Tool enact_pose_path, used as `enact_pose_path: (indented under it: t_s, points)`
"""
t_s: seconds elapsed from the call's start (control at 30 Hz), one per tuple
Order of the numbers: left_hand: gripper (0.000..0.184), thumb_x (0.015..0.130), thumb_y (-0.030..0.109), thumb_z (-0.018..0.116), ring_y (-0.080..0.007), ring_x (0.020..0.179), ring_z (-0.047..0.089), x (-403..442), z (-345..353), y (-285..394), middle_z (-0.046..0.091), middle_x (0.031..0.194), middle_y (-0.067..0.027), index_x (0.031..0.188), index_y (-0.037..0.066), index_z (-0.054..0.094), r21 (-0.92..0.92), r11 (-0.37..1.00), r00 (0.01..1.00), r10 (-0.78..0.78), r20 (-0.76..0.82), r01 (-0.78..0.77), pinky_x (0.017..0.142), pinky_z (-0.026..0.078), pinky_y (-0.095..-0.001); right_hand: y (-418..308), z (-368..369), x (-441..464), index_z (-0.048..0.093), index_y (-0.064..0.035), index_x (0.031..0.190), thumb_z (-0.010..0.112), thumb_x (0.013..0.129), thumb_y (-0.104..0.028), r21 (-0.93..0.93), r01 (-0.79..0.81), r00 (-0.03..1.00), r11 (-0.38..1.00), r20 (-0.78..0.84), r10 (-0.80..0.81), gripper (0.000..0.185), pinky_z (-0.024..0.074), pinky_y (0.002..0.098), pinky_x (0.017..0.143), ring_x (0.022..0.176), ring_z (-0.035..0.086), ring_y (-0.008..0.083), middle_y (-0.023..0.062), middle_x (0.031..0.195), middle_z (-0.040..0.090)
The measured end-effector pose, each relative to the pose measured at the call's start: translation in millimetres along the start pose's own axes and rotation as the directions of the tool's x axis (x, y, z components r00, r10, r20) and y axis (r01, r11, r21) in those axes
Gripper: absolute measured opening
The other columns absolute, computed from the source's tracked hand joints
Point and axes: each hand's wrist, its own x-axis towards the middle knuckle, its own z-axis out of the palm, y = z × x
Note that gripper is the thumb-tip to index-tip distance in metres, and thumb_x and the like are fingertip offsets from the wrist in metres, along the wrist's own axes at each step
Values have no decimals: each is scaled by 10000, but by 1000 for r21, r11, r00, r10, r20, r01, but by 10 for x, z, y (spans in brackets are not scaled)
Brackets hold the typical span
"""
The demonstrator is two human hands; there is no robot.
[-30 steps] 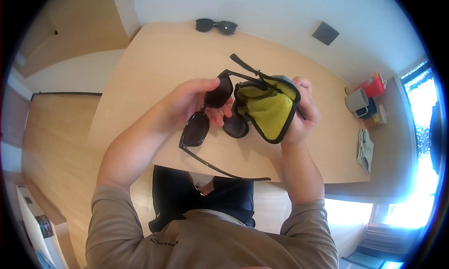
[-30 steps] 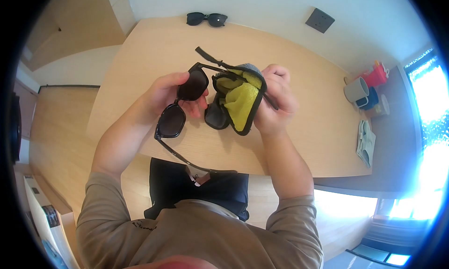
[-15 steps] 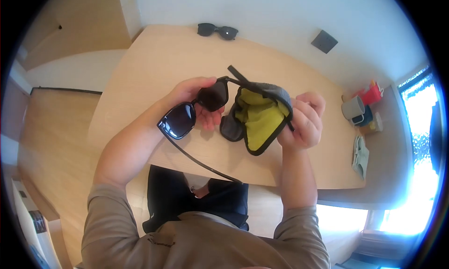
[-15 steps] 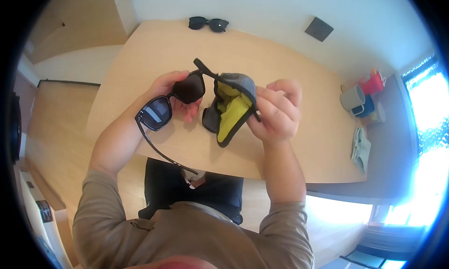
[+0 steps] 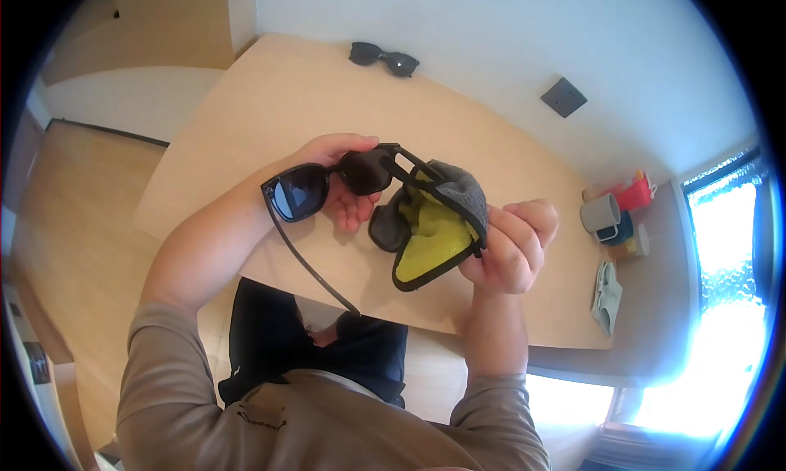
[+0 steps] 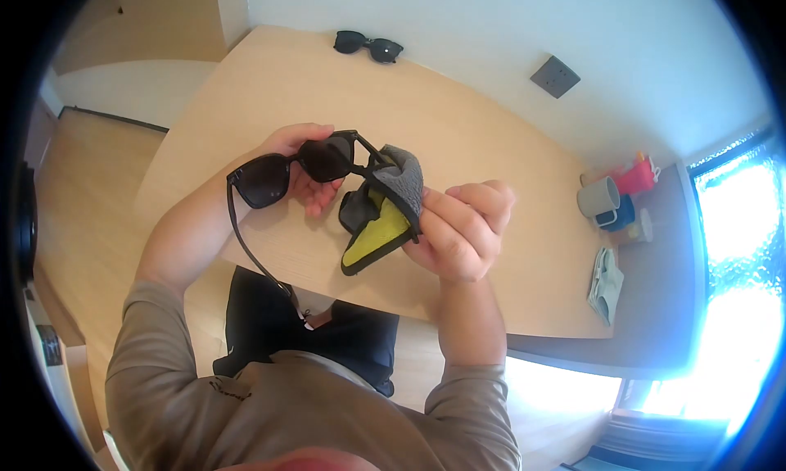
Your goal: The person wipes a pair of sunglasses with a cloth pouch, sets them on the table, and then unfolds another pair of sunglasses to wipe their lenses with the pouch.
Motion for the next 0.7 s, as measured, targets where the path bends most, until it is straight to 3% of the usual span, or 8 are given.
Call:
enact_pose_path:
  t_s: [0.17,0.3,0.47,0.57,0.7]
  points:
    - [648,932,556,432,-298,601,675,-9,132,-25,677,766,-199,893,-52,652,-26,997,996,74,-51,-76,568,568,-363,-32,91,-104,535,-44,878,744,772,-86,-17,-107,994,994,-32,106,238,422,345,608,729,517,261,102,842,600]
    - [593,955,510,435,-275,566,661,15,176,-67,670,753,-181,905,-40,648,11,985,985,171,11,-172,542,550,-336,-16,76,-156,513,-49,915,736,740,-17,62,-211,976,975,-41,214,286,420,340,623,750,519,250,82,885,582]
    - [569,959,494,454,-240,531,621,-18,268,-98,644,723,-142,890,-39,643,-98,984,989,148,-22,-149,536,539,-341,-14,95,-191,509,-38,928,728,744,-17,220,-277,956,935,-38,292,287,432,339,668,775,517,246,96,894,585]
    - [567,953,497,470,-223,527,602,-9,247,-133,626,708,-132,899,-43,635,-87,979,981,190,42,-186,539,541,-355,-61,134,-212,500,-51,910,752,800,-143,263,-349,924,899,-62,377,291,444,358,720,793,535,242,105,877,592]
    - [586,937,537,476,-237,554,590,15,239,-142,592,705,-126,892,-26,632,-89,979,970,193,145,-182,551,540,-394,-76,139,-227,491,-43,956,724,816,-99,338,-385,907,859,-32,419,278,461,347,739,816,546,229,125,935,601]
